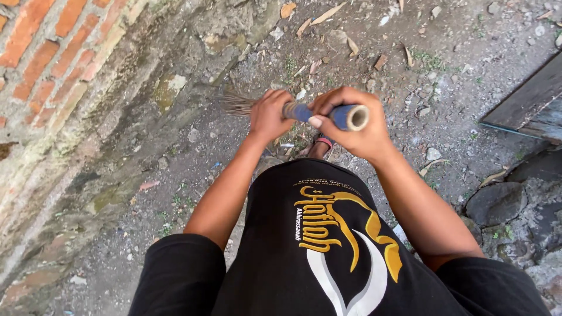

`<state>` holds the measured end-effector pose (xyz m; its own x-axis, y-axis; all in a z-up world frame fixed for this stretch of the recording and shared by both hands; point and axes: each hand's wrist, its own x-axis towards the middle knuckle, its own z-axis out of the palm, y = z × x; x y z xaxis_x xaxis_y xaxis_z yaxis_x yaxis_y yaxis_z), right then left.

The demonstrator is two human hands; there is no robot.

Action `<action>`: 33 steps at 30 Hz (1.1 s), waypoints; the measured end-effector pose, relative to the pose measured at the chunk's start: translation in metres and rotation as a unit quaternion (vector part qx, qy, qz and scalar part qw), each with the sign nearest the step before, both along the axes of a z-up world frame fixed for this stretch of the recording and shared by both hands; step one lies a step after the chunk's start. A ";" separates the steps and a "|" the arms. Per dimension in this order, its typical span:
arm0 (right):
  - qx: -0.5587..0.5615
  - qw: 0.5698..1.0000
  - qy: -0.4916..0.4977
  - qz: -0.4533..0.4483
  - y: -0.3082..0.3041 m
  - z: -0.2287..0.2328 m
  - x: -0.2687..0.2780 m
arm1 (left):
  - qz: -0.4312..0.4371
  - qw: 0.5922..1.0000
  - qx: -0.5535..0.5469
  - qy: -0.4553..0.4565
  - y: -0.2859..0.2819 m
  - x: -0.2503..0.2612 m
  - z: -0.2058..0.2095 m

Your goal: The person is sweeping debris and dirt off an outdoor dirt/stone ground using a broom with a blue handle.

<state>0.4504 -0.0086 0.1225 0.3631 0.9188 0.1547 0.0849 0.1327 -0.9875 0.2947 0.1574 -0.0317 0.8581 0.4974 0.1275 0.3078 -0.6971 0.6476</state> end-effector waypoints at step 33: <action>0.031 0.957 -0.261 -0.121 -0.044 0.010 0.113 | -0.051 0.983 -0.048 -0.168 -0.039 0.228 -0.009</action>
<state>0.5637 -0.0529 0.1325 0.4226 0.8005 0.4249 0.6005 0.1039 -0.7929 0.5230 0.1180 -0.0408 0.8212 0.4345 0.3700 -0.0035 -0.6444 0.7647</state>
